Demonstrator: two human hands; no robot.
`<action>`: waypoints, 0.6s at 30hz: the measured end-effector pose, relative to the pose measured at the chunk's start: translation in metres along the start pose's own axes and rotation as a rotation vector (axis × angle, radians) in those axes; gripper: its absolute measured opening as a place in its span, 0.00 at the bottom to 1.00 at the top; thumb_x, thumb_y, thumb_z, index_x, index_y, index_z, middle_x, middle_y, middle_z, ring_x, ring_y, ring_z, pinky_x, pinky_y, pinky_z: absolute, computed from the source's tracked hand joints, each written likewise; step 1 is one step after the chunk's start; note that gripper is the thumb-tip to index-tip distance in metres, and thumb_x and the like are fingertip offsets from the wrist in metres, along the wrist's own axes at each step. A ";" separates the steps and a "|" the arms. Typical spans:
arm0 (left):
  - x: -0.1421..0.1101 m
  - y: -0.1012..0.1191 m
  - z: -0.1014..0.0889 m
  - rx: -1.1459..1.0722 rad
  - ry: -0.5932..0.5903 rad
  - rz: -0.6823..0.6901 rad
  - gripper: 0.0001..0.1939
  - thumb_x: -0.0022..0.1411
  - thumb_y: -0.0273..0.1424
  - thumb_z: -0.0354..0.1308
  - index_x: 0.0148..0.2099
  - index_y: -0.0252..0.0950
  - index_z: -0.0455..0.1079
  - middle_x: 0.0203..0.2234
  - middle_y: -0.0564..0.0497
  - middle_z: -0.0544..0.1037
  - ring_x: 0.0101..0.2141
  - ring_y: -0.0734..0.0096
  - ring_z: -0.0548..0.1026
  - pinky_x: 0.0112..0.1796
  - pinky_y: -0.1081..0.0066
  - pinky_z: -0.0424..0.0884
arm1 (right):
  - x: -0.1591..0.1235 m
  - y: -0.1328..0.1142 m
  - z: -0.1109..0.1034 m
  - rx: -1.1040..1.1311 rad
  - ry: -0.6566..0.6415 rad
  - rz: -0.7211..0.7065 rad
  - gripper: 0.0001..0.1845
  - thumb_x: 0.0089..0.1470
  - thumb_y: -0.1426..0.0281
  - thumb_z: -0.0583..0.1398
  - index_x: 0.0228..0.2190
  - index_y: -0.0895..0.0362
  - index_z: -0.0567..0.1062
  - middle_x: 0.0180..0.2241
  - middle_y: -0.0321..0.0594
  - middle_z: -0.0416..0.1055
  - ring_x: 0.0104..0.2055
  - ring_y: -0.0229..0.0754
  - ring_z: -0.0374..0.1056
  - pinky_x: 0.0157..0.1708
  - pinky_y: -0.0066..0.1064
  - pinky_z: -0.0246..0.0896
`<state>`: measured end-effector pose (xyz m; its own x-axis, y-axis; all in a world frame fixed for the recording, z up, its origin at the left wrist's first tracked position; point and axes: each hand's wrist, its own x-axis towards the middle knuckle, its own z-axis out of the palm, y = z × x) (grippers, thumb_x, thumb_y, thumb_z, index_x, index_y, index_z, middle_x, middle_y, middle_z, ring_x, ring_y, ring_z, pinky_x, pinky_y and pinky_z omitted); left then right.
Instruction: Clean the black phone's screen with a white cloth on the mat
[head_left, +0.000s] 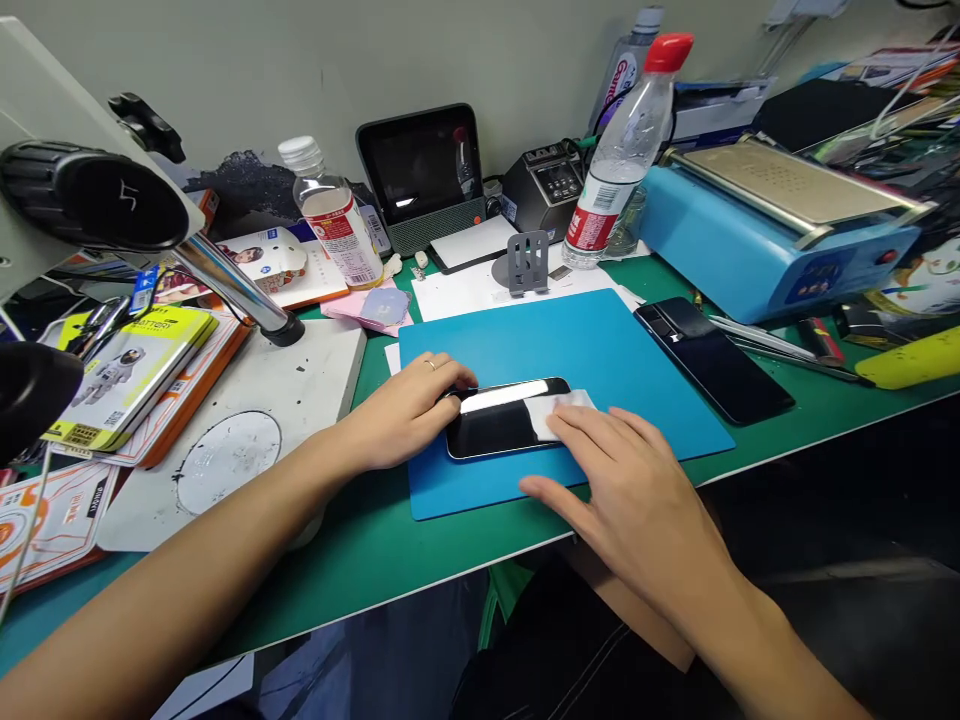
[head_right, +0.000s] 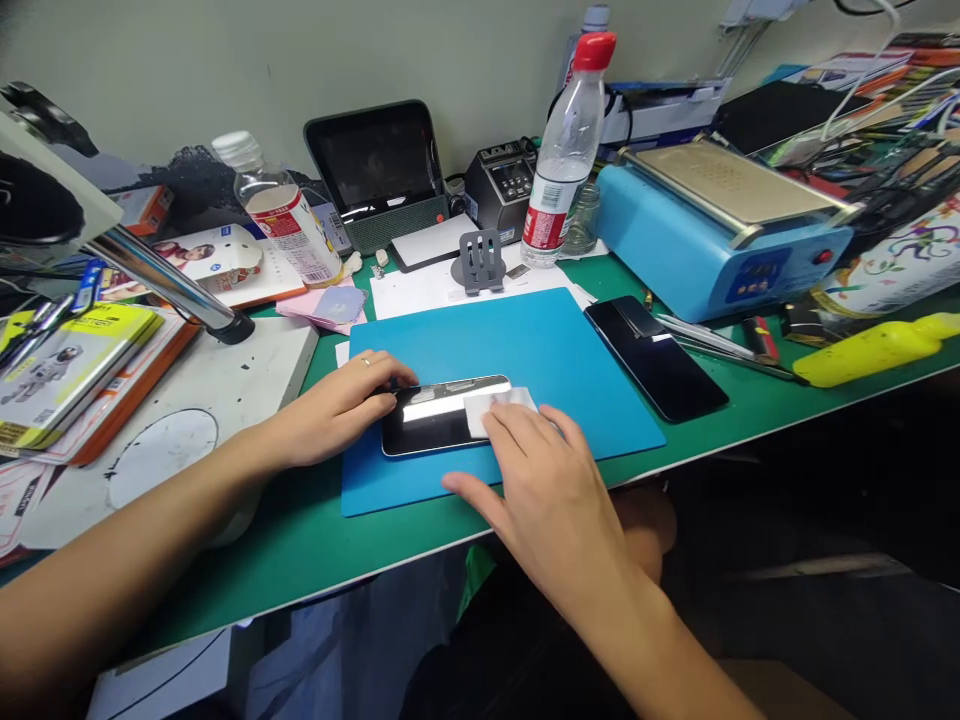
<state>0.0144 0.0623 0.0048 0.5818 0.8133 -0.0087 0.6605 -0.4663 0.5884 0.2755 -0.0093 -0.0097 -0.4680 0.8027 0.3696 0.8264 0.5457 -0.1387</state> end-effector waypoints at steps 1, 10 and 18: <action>0.000 0.000 0.000 0.001 0.001 0.002 0.14 0.71 0.29 0.44 0.51 0.38 0.69 0.47 0.45 0.77 0.48 0.58 0.71 0.51 0.56 0.69 | -0.004 -0.001 -0.001 -0.006 0.003 -0.006 0.26 0.65 0.54 0.60 0.53 0.62 0.74 0.52 0.54 0.78 0.54 0.55 0.74 0.59 0.51 0.62; 0.000 0.001 -0.001 -0.004 -0.013 -0.017 0.14 0.72 0.29 0.44 0.51 0.38 0.69 0.47 0.46 0.76 0.48 0.58 0.71 0.51 0.56 0.68 | 0.025 0.012 0.011 0.037 -0.045 -0.007 0.23 0.67 0.57 0.57 0.54 0.60 0.74 0.58 0.51 0.76 0.59 0.53 0.73 0.65 0.54 0.58; 0.001 -0.002 -0.001 0.003 -0.024 0.002 0.15 0.74 0.32 0.44 0.52 0.39 0.71 0.48 0.45 0.76 0.50 0.57 0.71 0.54 0.55 0.68 | 0.003 0.005 0.009 -0.041 -0.026 -0.036 0.31 0.69 0.55 0.54 0.59 0.67 0.71 0.60 0.59 0.73 0.63 0.57 0.70 0.63 0.57 0.62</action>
<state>0.0134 0.0646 0.0046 0.5946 0.8036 -0.0273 0.6609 -0.4691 0.5858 0.2756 -0.0016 -0.0173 -0.5049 0.7891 0.3499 0.8210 0.5642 -0.0877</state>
